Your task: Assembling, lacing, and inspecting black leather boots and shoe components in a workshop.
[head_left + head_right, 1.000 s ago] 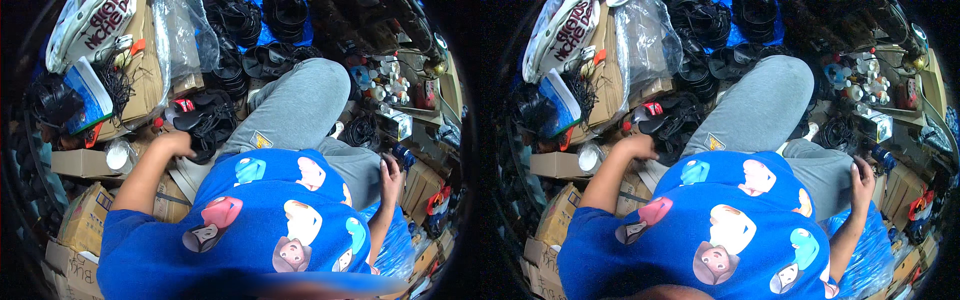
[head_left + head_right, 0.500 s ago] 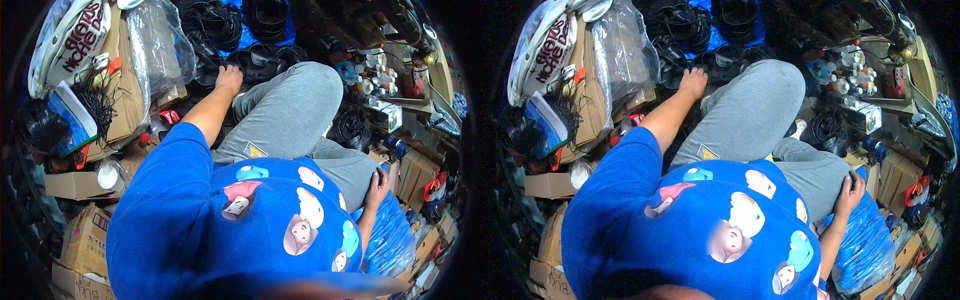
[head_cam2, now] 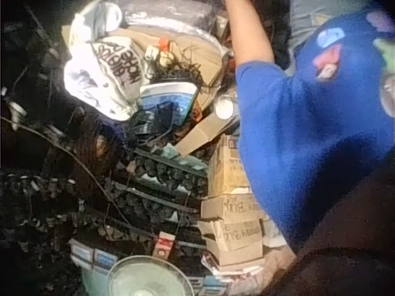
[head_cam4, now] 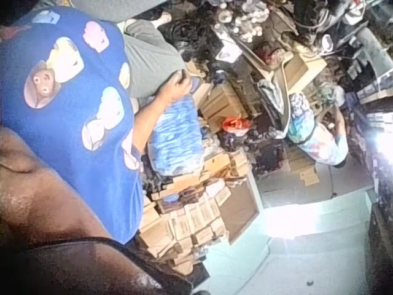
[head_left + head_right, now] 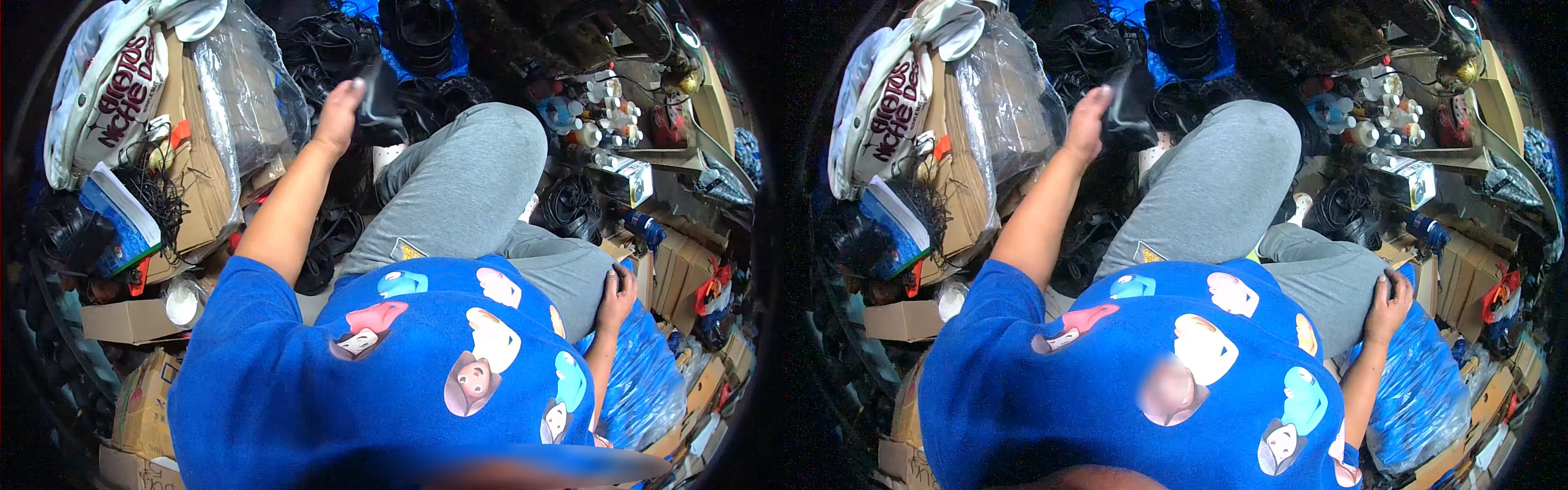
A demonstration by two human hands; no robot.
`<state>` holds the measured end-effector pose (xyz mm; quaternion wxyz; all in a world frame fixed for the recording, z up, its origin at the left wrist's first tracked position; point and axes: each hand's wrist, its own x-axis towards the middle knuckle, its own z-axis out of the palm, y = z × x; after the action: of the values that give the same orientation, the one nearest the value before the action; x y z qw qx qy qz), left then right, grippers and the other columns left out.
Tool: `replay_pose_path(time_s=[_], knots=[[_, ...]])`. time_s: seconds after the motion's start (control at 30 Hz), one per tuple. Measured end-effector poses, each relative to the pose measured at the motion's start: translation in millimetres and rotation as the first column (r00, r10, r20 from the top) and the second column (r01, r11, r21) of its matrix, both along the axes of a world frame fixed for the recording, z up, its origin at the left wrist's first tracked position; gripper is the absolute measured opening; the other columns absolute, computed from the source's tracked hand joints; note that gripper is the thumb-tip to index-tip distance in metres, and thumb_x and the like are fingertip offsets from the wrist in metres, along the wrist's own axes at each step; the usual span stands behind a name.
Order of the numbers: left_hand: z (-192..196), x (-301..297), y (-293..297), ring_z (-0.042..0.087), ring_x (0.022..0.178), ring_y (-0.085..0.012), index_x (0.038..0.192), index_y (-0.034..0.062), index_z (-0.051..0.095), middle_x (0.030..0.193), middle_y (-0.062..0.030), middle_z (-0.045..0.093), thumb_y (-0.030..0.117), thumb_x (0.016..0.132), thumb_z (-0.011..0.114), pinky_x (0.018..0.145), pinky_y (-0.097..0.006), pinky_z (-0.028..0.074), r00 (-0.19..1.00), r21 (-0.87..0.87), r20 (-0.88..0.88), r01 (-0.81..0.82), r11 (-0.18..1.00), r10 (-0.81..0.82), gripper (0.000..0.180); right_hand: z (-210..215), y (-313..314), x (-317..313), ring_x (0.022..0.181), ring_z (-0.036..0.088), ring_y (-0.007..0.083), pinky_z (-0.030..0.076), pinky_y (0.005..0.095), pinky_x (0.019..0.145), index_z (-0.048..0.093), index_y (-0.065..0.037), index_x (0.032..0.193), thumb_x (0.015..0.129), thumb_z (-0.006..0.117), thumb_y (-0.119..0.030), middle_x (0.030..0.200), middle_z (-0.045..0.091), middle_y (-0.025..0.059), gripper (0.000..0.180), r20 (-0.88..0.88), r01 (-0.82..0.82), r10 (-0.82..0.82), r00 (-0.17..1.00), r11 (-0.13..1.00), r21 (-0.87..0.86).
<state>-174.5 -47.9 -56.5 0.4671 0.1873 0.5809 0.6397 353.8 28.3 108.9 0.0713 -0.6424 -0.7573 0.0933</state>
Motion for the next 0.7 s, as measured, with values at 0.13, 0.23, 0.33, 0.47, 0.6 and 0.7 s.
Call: replay_pose_path(time_s=[0.13,0.23,0.33,0.47,0.6,0.7], knots=[[25.7,-25.9,-13.0,0.060,0.091,-0.0232,0.105,0.0019,0.057,0.100,-0.0106,0.062,0.033,0.089,0.047,0.086,-0.037,0.046,0.755,0.072,0.655,-0.071,0.995,0.006,0.036,-2.9,5.5,1.1,0.098,0.051,0.0266,0.036,0.0351,0.090,0.061,-0.006,0.094,0.081,0.058,-0.019,0.101,0.057,0.0106,0.019,0.003,-0.031,0.031,1.000,1.000,0.001],[43.6,-29.1,-22.5,0.060,0.094,-0.0273,0.111,0.0000,0.055,0.106,-0.0144,0.061,0.040,0.088,0.045,0.087,-0.041,0.046,0.629,0.198,0.760,0.015,0.980,-0.163,0.047,-1.4,4.0,-5.3,0.097,0.051,0.0266,0.036,0.0350,0.090,0.061,-0.006,0.094,0.081,0.058,-0.019,0.101,0.057,0.0101,0.019,0.027,-0.024,0.024,0.999,0.999,0.030],[56.0,-26.3,-22.4,0.062,0.089,-0.0270,0.109,-0.0013,0.057,0.102,-0.0147,0.062,0.039,0.089,0.045,0.082,-0.039,0.049,0.598,0.274,0.767,0.025,0.962,-0.233,0.046,-0.2,1.7,-5.6,0.098,0.051,0.0265,0.037,0.0350,0.089,0.061,-0.006,0.094,0.080,0.058,-0.019,0.101,0.057,0.0096,0.019,0.013,-0.004,0.003,1.000,1.000,0.029],[71.8,-20.7,-19.5,0.064,0.082,-0.0257,0.103,-0.0036,0.059,0.096,-0.0149,0.064,0.035,0.090,0.045,0.075,-0.035,0.052,0.684,0.222,0.714,-0.022,0.975,-0.147,0.043,4.5,-2.2,-11.2,0.098,0.051,0.0266,0.037,0.0351,0.089,0.062,-0.008,0.095,0.079,0.059,-0.021,0.101,0.057,0.0090,0.020,0.028,0.032,-0.032,0.999,0.999,0.021],[81.0,-21.4,-20.1,0.063,0.088,-0.0251,0.104,-0.0052,0.059,0.100,-0.0156,0.063,0.030,0.091,0.045,0.079,-0.034,0.051,0.691,0.252,0.710,-0.066,0.965,-0.138,0.039,4.3,-4.4,-13.6,0.099,0.051,0.0265,0.037,0.0356,0.089,0.062,-0.010,0.095,0.079,0.059,-0.022,0.103,0.057,0.0087,0.020,0.046,0.037,-0.040,0.998,0.998,0.051],[94.6,-20.8,-15.0,0.057,0.103,-0.0262,0.112,-0.0059,0.054,0.111,-0.0180,0.058,0.030,0.092,0.042,0.092,-0.037,0.044,0.666,0.352,0.706,-0.037,0.935,-0.240,0.042,7.4,-5.0,-26.2,0.103,0.050,0.0259,0.037,0.0360,0.090,0.063,-0.012,0.098,0.077,0.060,-0.023,0.105,0.057,0.0082,0.024,0.206,0.063,-0.078,0.975,0.995,0.077]])
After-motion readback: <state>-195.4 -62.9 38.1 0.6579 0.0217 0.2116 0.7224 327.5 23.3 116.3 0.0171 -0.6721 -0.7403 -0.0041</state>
